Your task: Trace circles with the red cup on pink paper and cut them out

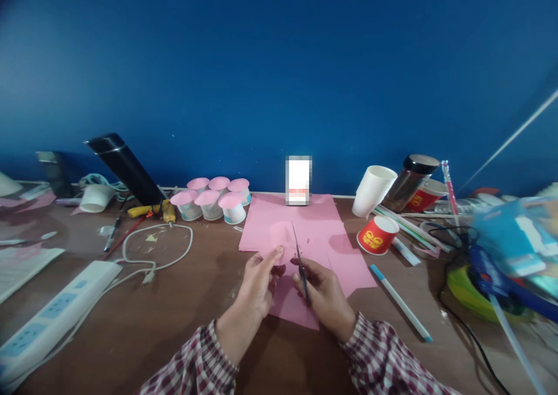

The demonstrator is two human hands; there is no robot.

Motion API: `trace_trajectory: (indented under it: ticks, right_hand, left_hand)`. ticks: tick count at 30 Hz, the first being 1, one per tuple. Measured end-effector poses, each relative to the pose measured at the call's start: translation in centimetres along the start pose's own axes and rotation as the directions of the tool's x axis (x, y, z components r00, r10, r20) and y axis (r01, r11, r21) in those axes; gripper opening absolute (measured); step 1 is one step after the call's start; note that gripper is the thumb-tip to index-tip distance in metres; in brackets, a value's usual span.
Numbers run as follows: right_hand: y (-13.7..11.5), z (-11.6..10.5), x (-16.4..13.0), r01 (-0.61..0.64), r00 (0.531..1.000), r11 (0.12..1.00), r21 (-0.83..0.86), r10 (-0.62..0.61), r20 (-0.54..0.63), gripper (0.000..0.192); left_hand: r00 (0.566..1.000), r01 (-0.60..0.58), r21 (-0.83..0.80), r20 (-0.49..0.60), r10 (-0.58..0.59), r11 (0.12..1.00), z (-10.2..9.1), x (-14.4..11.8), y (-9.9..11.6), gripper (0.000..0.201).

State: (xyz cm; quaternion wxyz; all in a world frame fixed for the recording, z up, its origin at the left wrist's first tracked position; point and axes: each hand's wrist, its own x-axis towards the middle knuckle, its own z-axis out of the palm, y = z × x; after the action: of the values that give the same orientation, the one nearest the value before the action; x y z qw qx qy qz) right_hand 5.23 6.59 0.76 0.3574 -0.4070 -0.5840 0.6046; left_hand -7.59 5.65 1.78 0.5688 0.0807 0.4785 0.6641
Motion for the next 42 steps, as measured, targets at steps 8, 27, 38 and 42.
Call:
trace_trajectory:
  ticks: [8,27,38,42]
  right_hand:
    - [-0.31,0.1,0.02,-0.008,1.0,1.0,-0.004,0.008,-0.018,0.05]
    - [-0.16,0.2,0.04,-0.011,1.0,0.999,0.035,0.012,-0.018,0.049]
    - [-0.08,-0.22,0.18,0.036,0.999,0.998,-0.058,-0.037,-0.01,0.048]
    - [-0.01,-0.33,0.15,0.024,1.0,0.998,-0.053,-0.024,-0.009,0.05]
  left_hand:
    - [1.0,0.008,0.02,-0.002,-0.008,1.0,-0.08,0.04,-0.22,0.035]
    - [0.997,-0.065,0.095,0.039,0.061,0.993,-0.65,0.66,-0.84,0.038]
    - [0.996,-0.076,0.087,0.059,0.071,0.993,-0.54,0.48,-0.83,0.037]
    - [0.997,-0.068,0.084,0.048,0.064,0.994,-0.45,0.44,-0.7,0.035]
